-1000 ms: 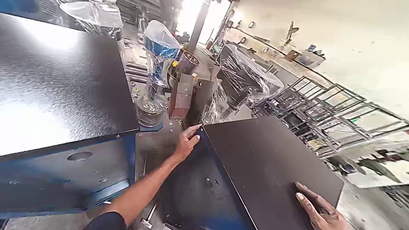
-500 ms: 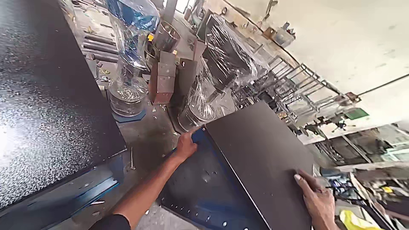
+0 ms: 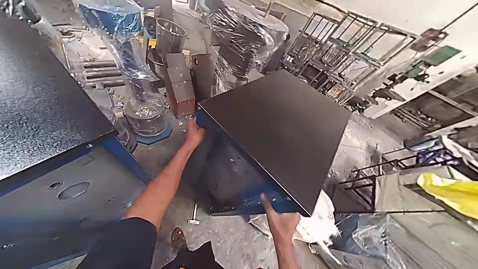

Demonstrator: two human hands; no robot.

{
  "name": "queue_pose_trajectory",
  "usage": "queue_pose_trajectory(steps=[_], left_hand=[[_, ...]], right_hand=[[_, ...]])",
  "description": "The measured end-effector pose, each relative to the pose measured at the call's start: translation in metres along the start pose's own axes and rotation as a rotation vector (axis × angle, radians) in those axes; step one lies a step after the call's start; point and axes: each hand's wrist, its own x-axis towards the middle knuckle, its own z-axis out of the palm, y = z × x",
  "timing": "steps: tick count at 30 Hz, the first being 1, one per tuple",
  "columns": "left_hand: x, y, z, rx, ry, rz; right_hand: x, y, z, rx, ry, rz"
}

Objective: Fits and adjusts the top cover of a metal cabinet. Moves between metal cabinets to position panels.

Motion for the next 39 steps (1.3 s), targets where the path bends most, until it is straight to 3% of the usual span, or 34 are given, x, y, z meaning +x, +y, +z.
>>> queue_pose_trajectory(steps=[3,7,11,18,23,26,29,33,36,39], left_hand=[[0.006,0.005,0.001,0.051,0.036,-0.057],[-0.025,0.023,0.003,0.071,0.083,-0.077],[-0.083,0.037,0.011,0.146,0.143,-0.214],[-0.219,0.072,0.040,0.261,0.196,-0.200],[-0.253,0.064,0.055,0.234,0.275,-0.071],[-0.247,0.044,0.062,0.165,0.308,0.097],[-0.245,0.037,0.065,0.106,0.302,0.130],[-0.239,0.049,0.059,0.110,0.239,0.082],[-0.247,0.060,0.036,0.133,0.018,-0.015],[-0.273,0.016,0.004,0.028,-0.205,0.039]], right_hand=[[0.014,0.007,0.004,-0.092,0.040,-0.029],[0.018,0.027,-0.014,-0.121,0.004,-0.078],[0.019,0.059,-0.064,0.030,-0.092,-0.083],[0.041,0.125,-0.168,0.200,-0.313,-0.048],[0.042,0.149,-0.185,0.153,-0.290,0.021],[0.034,0.135,-0.179,0.101,-0.202,0.134],[0.026,0.120,-0.173,0.077,-0.153,0.200],[0.024,0.119,-0.168,0.068,-0.127,0.123],[0.006,0.121,-0.162,0.105,-0.091,0.168],[-0.037,0.137,-0.146,0.161,-0.135,0.278]])
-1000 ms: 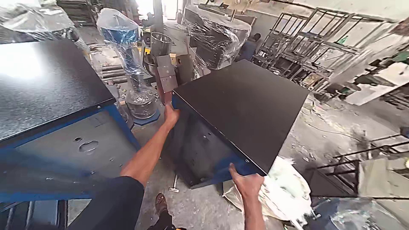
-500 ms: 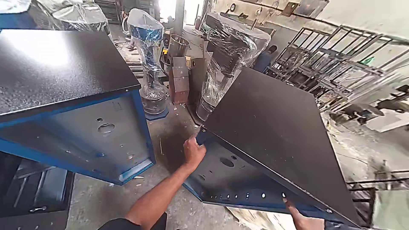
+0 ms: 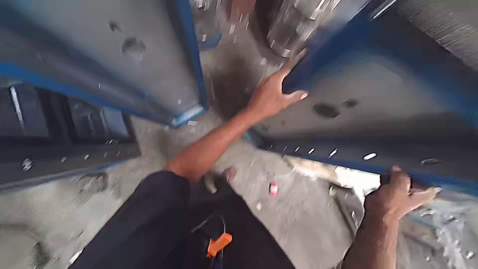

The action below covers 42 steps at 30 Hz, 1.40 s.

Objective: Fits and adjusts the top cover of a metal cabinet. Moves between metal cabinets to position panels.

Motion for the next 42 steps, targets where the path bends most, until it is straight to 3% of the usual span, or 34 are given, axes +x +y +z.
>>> queue_pose_trajectory(steps=[2,3,5,8,11,13,15,17,22,27,31,35,38,42], left_hand=[[-0.046,-0.059,-0.014,-0.079,-0.081,-0.003],[-0.079,-0.090,-0.022,-0.057,-0.115,-0.110],[-0.158,-0.159,-0.038,0.114,-0.213,-0.463],[-0.313,-0.264,-0.044,0.369,-0.554,-0.943],[-0.423,-0.319,-0.049,0.420,-0.918,-1.105],[-0.467,-0.343,-0.047,0.394,-1.027,-1.168],[-0.494,-0.366,-0.041,0.365,-1.050,-1.195],[-0.497,-0.382,-0.038,0.425,-1.041,-1.214],[-0.493,-0.398,-0.047,0.590,-0.996,-1.138],[-0.500,-0.398,-0.079,0.588,-0.648,-0.991],[-0.482,-0.398,-0.093,0.549,-0.552,-1.043],[-0.475,-0.400,-0.101,0.550,-0.550,-1.067],[-0.476,-0.400,-0.099,0.582,-0.567,-1.059],[-0.483,-0.404,-0.089,0.612,-0.590,-1.030]], right_hand=[[-0.041,0.045,0.013,-0.020,-0.122,0.059],[-0.067,0.070,0.022,-0.084,-0.195,0.126],[-0.124,0.127,0.046,-0.262,-0.393,0.305],[-0.219,0.200,0.085,-0.596,-0.909,0.409],[-0.292,0.256,0.132,-0.826,-1.402,0.404],[-0.322,0.290,0.170,-0.890,-1.662,0.428],[-0.338,0.329,0.211,-0.911,-1.797,0.446],[-0.343,0.374,0.260,-0.922,-1.828,0.454],[-0.312,0.489,0.407,-0.970,-1.693,0.323],[-0.279,0.580,0.535,-1.015,-1.468,0.147],[-0.268,0.625,0.590,-1.068,-1.352,0.173],[-0.296,0.625,0.592,-1.168,-1.219,0.206],[-0.343,0.604,0.558,-1.185,-1.400,0.215],[-0.414,0.553,0.484,-1.025,-1.530,0.405]])
